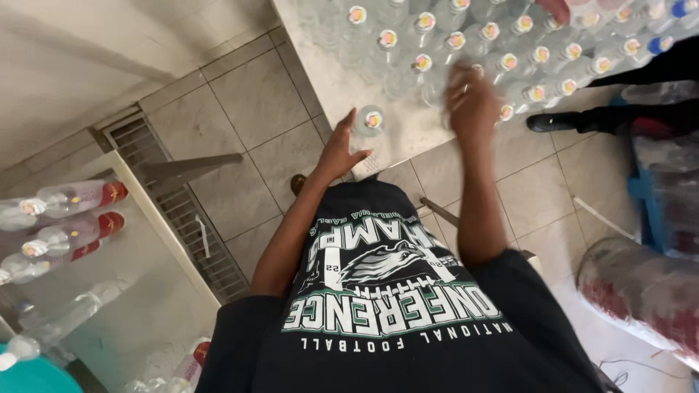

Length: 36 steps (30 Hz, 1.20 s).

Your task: The person repeatedly picks up clear plastic water bottles from a table, applies a red and white label to each bottle, and places the labeled bottles into a nearby refrigerator. The task is performed continuously with a repetitive motion.

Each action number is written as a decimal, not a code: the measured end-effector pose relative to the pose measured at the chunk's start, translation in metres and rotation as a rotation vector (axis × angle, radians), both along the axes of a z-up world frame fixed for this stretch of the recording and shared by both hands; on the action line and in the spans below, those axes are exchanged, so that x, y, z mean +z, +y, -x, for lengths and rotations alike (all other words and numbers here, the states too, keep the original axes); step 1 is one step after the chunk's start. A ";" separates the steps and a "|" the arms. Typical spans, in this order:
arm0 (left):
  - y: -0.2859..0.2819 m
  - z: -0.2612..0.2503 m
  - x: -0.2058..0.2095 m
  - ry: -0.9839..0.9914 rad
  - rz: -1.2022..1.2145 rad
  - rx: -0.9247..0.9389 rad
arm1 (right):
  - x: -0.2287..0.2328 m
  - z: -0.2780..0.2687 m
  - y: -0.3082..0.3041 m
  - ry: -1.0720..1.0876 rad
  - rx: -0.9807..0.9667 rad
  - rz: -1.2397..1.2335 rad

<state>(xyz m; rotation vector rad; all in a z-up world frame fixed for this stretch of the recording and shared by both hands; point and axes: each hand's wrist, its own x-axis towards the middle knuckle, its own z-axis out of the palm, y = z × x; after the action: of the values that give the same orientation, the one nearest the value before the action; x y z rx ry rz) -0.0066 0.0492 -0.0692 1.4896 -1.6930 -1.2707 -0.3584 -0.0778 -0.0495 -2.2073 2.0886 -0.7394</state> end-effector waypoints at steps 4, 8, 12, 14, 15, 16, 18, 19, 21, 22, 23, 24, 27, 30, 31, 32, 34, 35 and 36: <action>0.010 0.004 -0.006 0.034 -0.048 0.127 | 0.167 -0.002 -0.078 0.044 0.045 0.376; 0.034 -0.004 0.000 0.053 -0.123 0.233 | 0.131 0.035 -0.138 0.219 0.066 0.330; 0.065 -0.012 0.017 -0.017 -0.247 0.377 | 0.181 0.006 -0.107 -0.039 0.301 0.633; 0.068 -0.001 0.079 0.038 -0.278 0.439 | 0.219 -0.031 -0.069 -0.112 0.301 0.647; 0.069 0.002 0.109 0.091 -0.304 0.488 | 0.238 -0.050 -0.048 -0.180 0.286 0.665; 0.067 0.010 0.121 0.086 -0.306 0.493 | 0.228 -0.055 -0.022 -0.186 0.288 0.661; 0.057 0.023 0.144 0.983 -0.261 0.227 | 0.211 -0.069 0.020 -0.078 0.433 0.680; 0.048 0.031 0.154 0.974 -0.260 0.244 | 0.211 -0.089 0.043 -0.094 0.442 0.676; 0.027 0.046 0.170 1.324 -0.162 0.194 | 0.210 -0.128 0.090 -0.162 0.588 0.608; 0.021 0.047 0.162 1.314 -0.159 0.208 | 0.190 -0.134 0.101 -0.177 0.595 0.605; 0.012 0.051 0.155 1.255 -0.084 0.328 | 0.172 -0.137 0.109 -0.246 0.623 0.602; 0.003 0.056 0.148 1.192 -0.010 0.447 | 0.155 -0.138 0.116 -0.315 0.652 0.599; 0.020 0.024 0.205 1.078 -0.058 0.478 | 0.191 -0.152 0.143 -0.411 0.587 0.517; 0.012 -0.008 0.193 1.155 -0.178 0.437 | 0.166 -0.138 0.152 -0.641 0.610 0.407; 0.008 -0.014 0.194 1.154 -0.183 0.431 | 0.167 -0.136 0.153 -0.639 0.603 0.409; 0.005 -0.021 0.195 1.108 -0.197 0.363 | 0.169 -0.134 0.154 -0.734 0.640 0.365; 0.002 -0.029 0.202 1.065 -0.212 0.304 | 0.168 -0.125 0.156 -0.829 0.682 0.311; 0.000 -0.030 0.208 1.004 -0.212 0.278 | 0.166 -0.117 0.156 -0.847 0.746 0.254; -0.003 -0.031 0.214 0.943 -0.213 0.252 | 0.164 -0.110 0.156 -0.864 0.810 0.196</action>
<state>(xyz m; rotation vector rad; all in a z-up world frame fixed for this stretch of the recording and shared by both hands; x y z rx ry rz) 0.0248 0.0462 0.1451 0.9007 -0.7504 -1.6656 -0.2488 0.0778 0.1149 -1.9656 0.6827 -1.4338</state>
